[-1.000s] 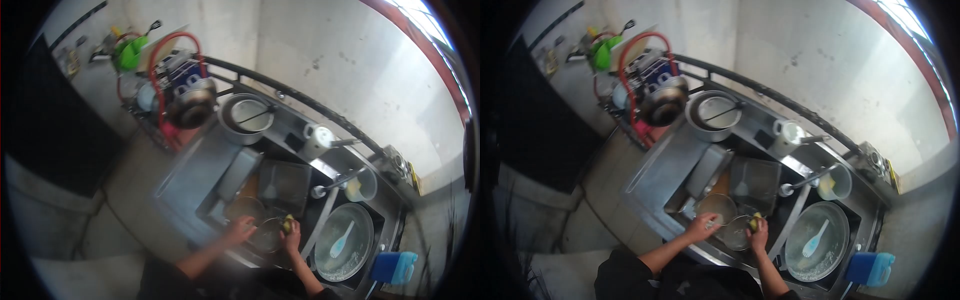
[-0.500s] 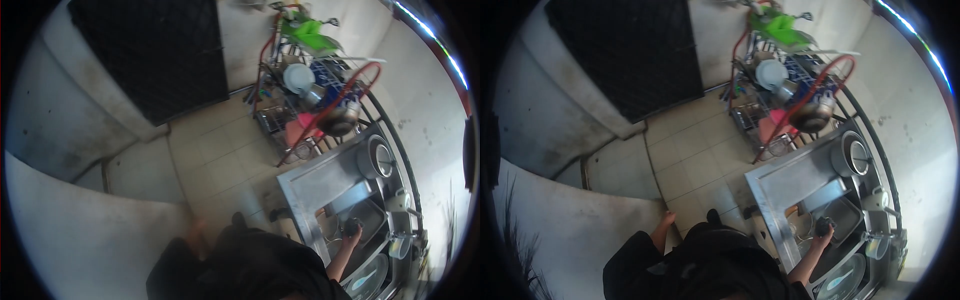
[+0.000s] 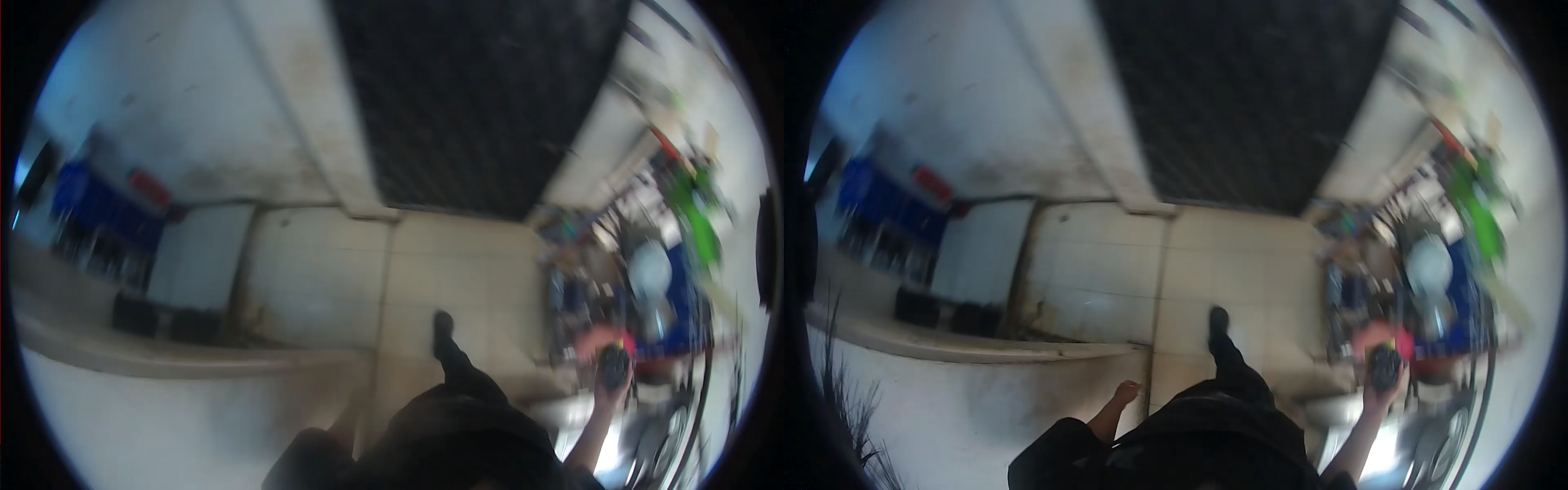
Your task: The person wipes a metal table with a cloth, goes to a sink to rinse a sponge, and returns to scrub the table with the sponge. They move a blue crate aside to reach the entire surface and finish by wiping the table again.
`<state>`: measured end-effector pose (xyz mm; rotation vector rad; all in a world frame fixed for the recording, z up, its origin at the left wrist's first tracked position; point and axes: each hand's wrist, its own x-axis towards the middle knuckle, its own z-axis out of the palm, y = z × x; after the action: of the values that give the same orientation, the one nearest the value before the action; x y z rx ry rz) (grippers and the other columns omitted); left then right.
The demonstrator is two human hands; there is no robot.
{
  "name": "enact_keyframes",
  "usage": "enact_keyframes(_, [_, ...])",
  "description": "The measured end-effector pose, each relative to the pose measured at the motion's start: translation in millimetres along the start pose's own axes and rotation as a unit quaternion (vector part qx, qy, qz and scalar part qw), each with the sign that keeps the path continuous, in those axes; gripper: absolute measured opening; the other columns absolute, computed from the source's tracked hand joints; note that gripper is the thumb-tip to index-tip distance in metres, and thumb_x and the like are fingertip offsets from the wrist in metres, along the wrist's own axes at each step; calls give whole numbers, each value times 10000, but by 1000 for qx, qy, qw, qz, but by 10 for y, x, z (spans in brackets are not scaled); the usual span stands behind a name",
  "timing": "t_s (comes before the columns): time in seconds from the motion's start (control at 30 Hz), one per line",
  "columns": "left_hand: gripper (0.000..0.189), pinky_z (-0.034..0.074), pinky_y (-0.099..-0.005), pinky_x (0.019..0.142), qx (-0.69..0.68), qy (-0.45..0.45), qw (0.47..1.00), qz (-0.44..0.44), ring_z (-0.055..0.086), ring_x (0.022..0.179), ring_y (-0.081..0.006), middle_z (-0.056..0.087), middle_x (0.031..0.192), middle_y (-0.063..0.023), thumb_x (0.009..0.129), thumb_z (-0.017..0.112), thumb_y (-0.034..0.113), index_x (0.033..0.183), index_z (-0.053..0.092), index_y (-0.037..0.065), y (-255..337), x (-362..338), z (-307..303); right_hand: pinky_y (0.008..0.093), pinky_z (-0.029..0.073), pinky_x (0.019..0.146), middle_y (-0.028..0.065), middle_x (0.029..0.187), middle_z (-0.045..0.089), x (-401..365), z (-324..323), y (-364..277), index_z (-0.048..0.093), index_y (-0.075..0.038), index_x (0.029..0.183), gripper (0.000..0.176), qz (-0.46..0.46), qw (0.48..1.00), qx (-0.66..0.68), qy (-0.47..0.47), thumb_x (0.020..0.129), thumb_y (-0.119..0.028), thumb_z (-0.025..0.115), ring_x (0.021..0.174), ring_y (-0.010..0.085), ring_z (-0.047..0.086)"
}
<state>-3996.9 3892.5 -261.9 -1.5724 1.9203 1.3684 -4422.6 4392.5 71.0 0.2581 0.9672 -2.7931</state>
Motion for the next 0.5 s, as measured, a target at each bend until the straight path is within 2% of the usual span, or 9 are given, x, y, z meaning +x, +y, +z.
enact_keyframes(0.03, [398, 485, -396, 726, 9, -1, 997, 72, 625, 785, -266, 655, 906, -139, 807, 610, 378, 955, 627, 8, 111, 24, -11, 402, 475, 943, 137, 1229, 558, 450, 94, 209, 528, -59, 1218, 416, 72, 996, -13, -50, 899, -326, 521, 1119, 266, 553])
enact_keyframes(0.07, [398, 485, -396, 726, -30, 33, 998, 44, 625, 785, -266, 655, 906, -139, 807, 610, 378, 955, 627, 8, 172, 64, -42, 394, 516, 880, 125, 1169, 597, 758, 534, 500, 556, -63, 1183, 396, 97, 994, -40, -43, 880, -319, 544, 1061, 262, 588])
enact_keyframes(0.13, [409, 493, -384, 766, 72, 6, 989, -128, 628, 854, -270, 656, 930, -148, 801, 615, 396, 964, 635, 21, 221, 178, -120, 398, 525, 851, 112, 1069, 645, 1794, 612, 1166, 598, -65, 1118, 350, 150, 988, -21, 19, 853, -291, 571, 991, 251, 619])
enact_keyframes(0.17, [409, 493, -384, 766, 34, 30, 987, -152, 628, 854, -270, 656, 930, -148, 801, 615, 396, 964, 635, 21, 255, 83, -126, 398, 525, 851, 112, 1069, 645, 2144, 1069, 1585, 598, -65, 1118, 350, 189, 981, -30, -14, 853, -291, 571, 991, 251, 619])
enact_keyframes(0.2, [414, 490, -386, 779, -37, 95, 973, -208, 628, 875, -276, 657, 936, -160, 791, 613, 400, 960, 642, 23, 317, -20, -106, 392, 523, 839, 100, 1062, 647, 2370, 1507, 2094, 604, -69, 1098, 326, 228, 972, -47, -42, 851, -280, 572, 973, 242, 622])
enact_keyframes(0.23, [419, 486, -389, 792, -104, 152, 948, -260, 629, 896, -281, 659, 941, -171, 782, 611, 404, 956, 649, 25, 383, -57, -5, 387, 522, 826, 88, 1056, 649, 2505, 2009, 2529, 610, -73, 1079, 303, 261, 961, -67, -66, 850, -268, 573, 956, 233, 624])
enact_keyframes(0.3, [453, 477, -404, 797, -79, 136, 951, -265, 624, 927, -311, 655, 967, -191, 785, 587, 424, 962, 644, 11, 108, 18, 219, 373, 514, 801, 75, 1032, 653, 2731, 2889, 3396, 615, -80, 1037, 265, 328, 930, -82, -144, 845, -258, 576, 925, 231, 626])
enact_keyframes(0.37, [454, 476, -406, 799, -135, 99, 929, -330, 622, 929, -315, 654, 972, -194, 789, 580, 422, 966, 643, 9, 284, 7, 273, 358, 493, 826, 52, 1048, 650, 2937, 3723, 4247, 618, -89, 1056, 288, 440, 872, -92, -194, 842, -279, 583, 965, 219, 611])
enact_keyframes(0.5, [457, 474, -409, 802, -214, 56, 893, -392, 620, 935, -323, 651, 983, -199, 799, 566, 420, 973, 640, 4, 716, 413, 38, 365, 508, 801, 62, 1049, 649, 2943, 5267, 5833, 619, -94, 1038, 282, 520, 807, -144, -241, 833, -286, 595, 962, 229, 614])
